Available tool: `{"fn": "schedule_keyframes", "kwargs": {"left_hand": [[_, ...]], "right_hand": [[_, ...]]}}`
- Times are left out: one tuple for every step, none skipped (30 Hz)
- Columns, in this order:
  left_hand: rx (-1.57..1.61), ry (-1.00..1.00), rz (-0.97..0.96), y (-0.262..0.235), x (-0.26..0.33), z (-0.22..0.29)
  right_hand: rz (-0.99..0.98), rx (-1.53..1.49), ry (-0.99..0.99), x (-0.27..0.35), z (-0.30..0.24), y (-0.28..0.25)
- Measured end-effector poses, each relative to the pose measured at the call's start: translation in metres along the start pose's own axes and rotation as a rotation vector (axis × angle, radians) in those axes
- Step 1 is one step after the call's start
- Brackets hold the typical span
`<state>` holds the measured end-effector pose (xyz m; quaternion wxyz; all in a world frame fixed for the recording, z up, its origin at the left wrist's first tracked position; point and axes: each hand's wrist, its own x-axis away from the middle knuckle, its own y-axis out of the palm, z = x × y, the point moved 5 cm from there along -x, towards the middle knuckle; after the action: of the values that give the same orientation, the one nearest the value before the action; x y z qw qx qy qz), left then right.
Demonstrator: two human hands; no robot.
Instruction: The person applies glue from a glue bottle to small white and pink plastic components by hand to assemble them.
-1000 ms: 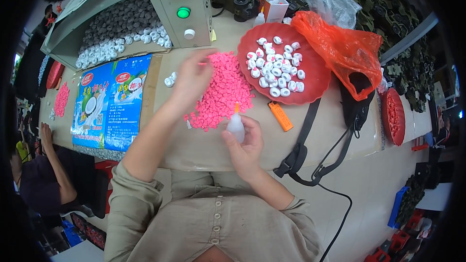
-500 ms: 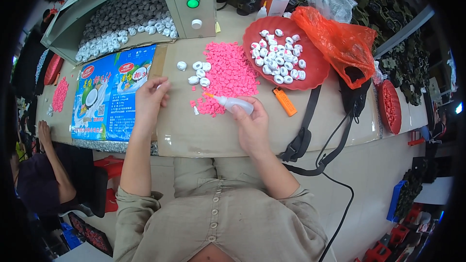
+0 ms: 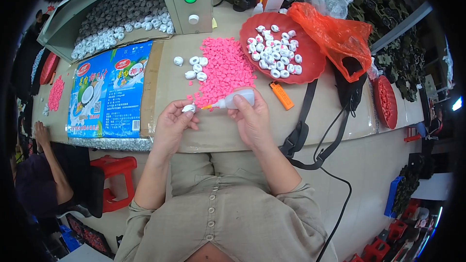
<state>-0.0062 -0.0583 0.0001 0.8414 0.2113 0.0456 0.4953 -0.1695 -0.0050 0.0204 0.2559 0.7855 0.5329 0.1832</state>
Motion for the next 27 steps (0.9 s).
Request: {"fn": "schedule_keyframes", "kwargs": {"left_hand": [[-0.034,0.011,0.018,0.001,0.000,0.001],[-0.032,0.008,0.012,0.002,-0.001,0.000],[-0.014,0.001,0.001,0.001,-0.001,-0.001],[0.004,-0.006,-0.010,0.002,-0.002,-0.001],[0.005,-0.010,-0.012,0.003,-0.002,-0.001],[0.058,-0.047,-0.019,0.005,-0.001,-0.001],[0.111,-0.085,-0.025,0.007,-0.001,-0.002],[0.111,-0.088,-0.025,0.007,-0.001,-0.003],[0.124,-0.130,-0.034,0.007,-0.001,-0.005],[0.138,-0.171,-0.044,0.008,0.000,-0.008],[0.139,-0.175,-0.046,0.009,0.000,-0.009],[0.140,-0.144,-0.056,0.010,0.001,-0.008],[0.142,-0.114,-0.065,0.010,0.001,-0.008],[0.143,-0.115,-0.066,0.012,0.002,-0.009],[0.085,-0.096,-0.055,0.013,0.002,-0.008],[0.026,-0.077,-0.044,0.014,0.003,-0.008],[0.027,-0.078,-0.043,0.016,0.005,-0.010],[0.006,-0.030,-0.027,0.017,0.006,-0.010],[-0.015,0.018,-0.011,0.017,0.007,-0.010],[-0.014,0.017,-0.013,0.017,0.006,-0.011],[0.007,0.047,0.007,0.015,0.006,-0.011],[0.029,0.078,0.027,0.014,0.005,-0.011],[0.030,0.077,0.027,0.014,0.005,-0.011],[0.032,0.075,0.025,0.014,0.005,-0.011],[0.033,0.074,0.024,0.014,0.005,-0.011],[0.035,0.073,0.024,0.014,0.005,-0.011],[0.034,0.077,0.025,0.014,0.005,-0.011]], "right_hand": [[0.005,0.002,-0.003,0.000,0.002,-0.002],[-0.013,-0.036,0.004,-0.001,0.005,-0.005],[-0.031,-0.075,0.012,-0.002,0.008,-0.007],[-0.027,-0.073,0.009,-0.002,0.009,-0.009],[-0.019,-0.078,0.007,-0.001,0.011,-0.010],[-0.011,-0.083,0.005,-0.001,0.012,-0.011],[-0.007,-0.082,0.005,-0.001,0.012,-0.012],[-0.004,-0.070,-0.018,-0.001,0.010,-0.010],[-0.001,-0.057,-0.042,0.000,0.009,-0.010],[0.002,-0.058,-0.041,0.000,0.010,-0.009],[0.014,-0.061,-0.032,0.001,0.010,-0.009],[0.027,-0.064,-0.023,0.001,0.011,-0.010],[0.030,-0.063,-0.023,0.002,0.012,-0.010],[0.020,-0.061,-0.028,0.002,0.011,-0.010],[0.009,-0.060,-0.033,0.003,0.011,-0.010],[0.010,-0.059,-0.032,0.003,0.011,-0.010],[0.008,-0.033,-0.046,0.004,0.010,-0.009],[0.006,-0.008,-0.060,0.004,0.009,-0.009],[0.006,-0.007,-0.059,0.005,0.010,-0.008],[-0.020,0.051,-0.084,0.007,0.009,-0.007],[-0.046,0.110,-0.109,0.008,0.008,-0.006],[-0.044,0.111,-0.109,0.010,0.009,-0.006],[-0.044,0.172,-0.164,0.012,0.008,-0.005],[-0.045,0.233,-0.218,0.013,0.006,-0.005],[-0.045,0.234,-0.217,0.013,0.007,-0.006],[-0.094,0.310,-0.281,0.014,0.006,-0.004],[-0.144,0.386,-0.344,0.015,0.004,-0.002]]}}
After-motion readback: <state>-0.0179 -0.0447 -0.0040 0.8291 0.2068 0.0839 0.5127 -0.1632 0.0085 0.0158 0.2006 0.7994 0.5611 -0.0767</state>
